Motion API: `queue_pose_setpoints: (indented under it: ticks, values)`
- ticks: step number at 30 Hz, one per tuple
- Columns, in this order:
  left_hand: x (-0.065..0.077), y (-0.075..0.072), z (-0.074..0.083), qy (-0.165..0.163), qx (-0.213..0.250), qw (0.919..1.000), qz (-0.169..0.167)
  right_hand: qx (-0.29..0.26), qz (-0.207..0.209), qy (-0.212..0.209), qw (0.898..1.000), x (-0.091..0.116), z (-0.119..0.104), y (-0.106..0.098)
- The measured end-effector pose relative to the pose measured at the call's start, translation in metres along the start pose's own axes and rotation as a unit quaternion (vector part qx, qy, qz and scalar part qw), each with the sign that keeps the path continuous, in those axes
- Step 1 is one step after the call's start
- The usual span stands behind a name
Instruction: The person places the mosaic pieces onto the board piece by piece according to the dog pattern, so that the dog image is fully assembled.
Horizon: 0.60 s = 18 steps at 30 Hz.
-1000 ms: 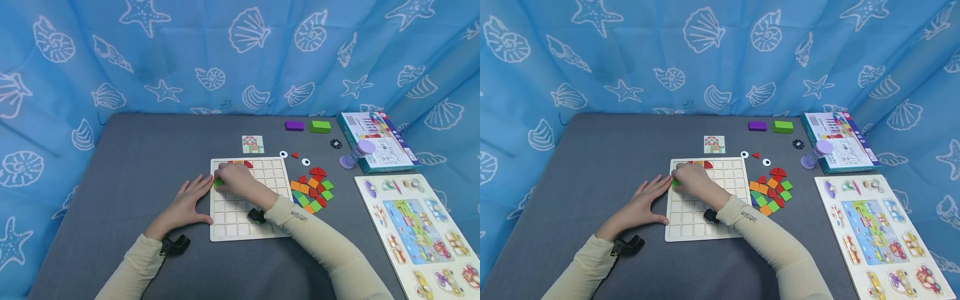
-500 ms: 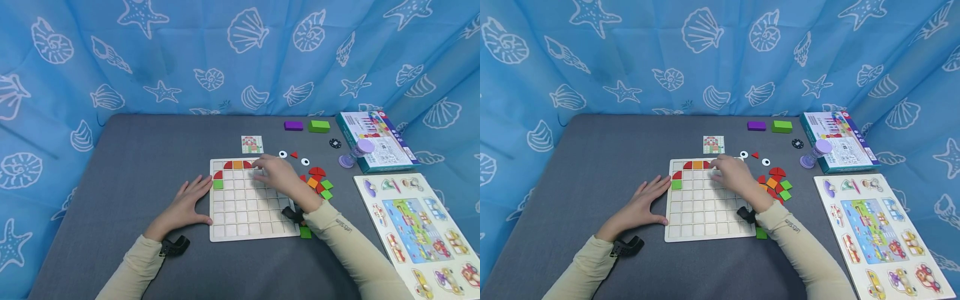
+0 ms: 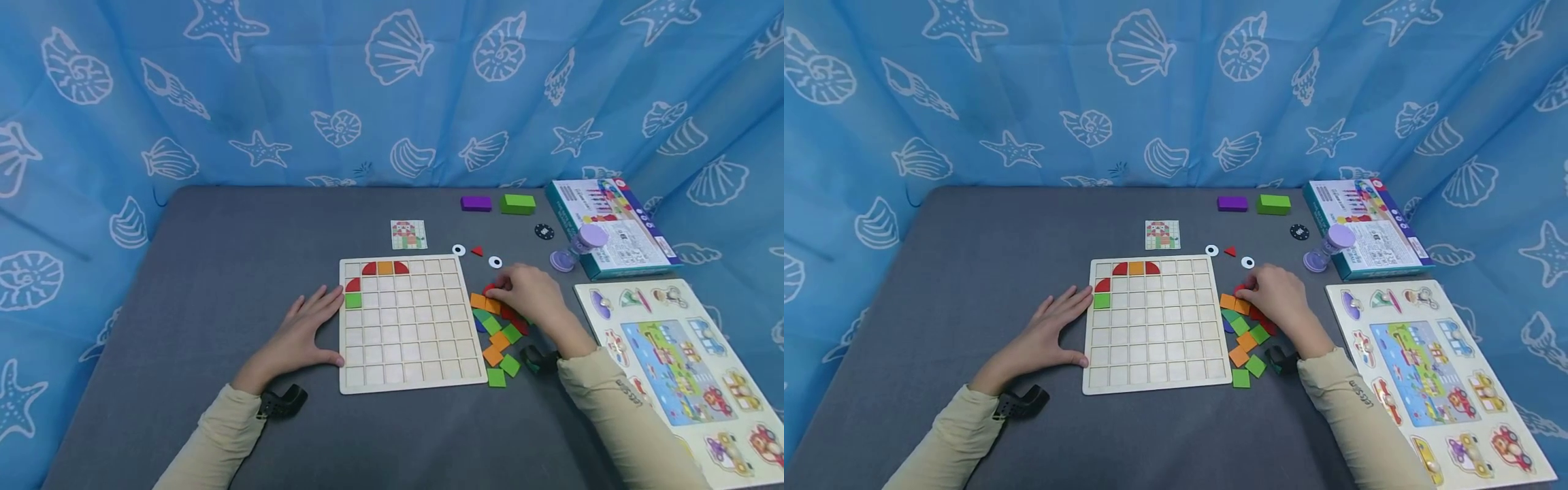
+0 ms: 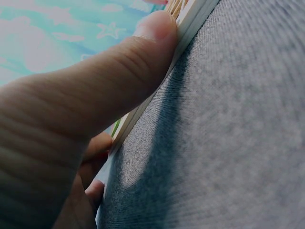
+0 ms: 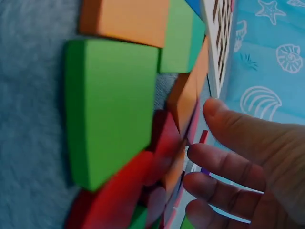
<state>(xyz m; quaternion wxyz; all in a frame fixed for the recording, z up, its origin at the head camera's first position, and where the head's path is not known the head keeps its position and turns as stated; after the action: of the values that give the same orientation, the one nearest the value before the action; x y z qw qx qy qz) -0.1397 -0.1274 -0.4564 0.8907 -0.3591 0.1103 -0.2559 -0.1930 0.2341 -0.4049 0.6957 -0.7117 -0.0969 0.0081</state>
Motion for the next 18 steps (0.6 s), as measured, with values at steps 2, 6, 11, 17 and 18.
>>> queue_pose_setpoints:
  ticks: [2,6,11,17,18]
  values:
    - [0.0,0.0,0.0,-0.003,0.0,1.0,-0.001,0.003,-0.002,-0.001,1.0,0.0,-0.001,0.002]
    - [-0.001,-0.001,0.0,-0.003,-0.001,1.0,-0.001,0.004,0.002,0.0,1.0,-0.003,-0.005,0.004]
    - [-0.001,-0.002,0.0,0.003,-0.001,1.0,0.004,0.003,0.007,0.0,1.0,-0.009,-0.012,0.006]
    - [0.001,-0.001,0.0,0.0,-0.001,1.0,0.007,-0.003,0.003,0.0,1.0,-0.013,-0.022,0.008]
    - [0.001,0.0,0.0,0.0,0.001,1.0,0.008,-0.003,0.001,0.001,1.0,-0.013,-0.023,0.008]
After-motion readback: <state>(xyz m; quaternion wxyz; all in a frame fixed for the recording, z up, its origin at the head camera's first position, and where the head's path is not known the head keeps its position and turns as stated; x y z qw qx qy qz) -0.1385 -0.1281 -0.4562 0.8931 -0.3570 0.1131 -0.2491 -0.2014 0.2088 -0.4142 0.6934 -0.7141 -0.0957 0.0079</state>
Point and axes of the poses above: each hand's wrist, its own x-axis away from the middle knuckle, its own y-axis out of the palm, z = x × y, the point moved 5 cm from there along -x, towards the middle knuckle, and after that the axes turned 12 degrees about x, right-handed, at the moved point
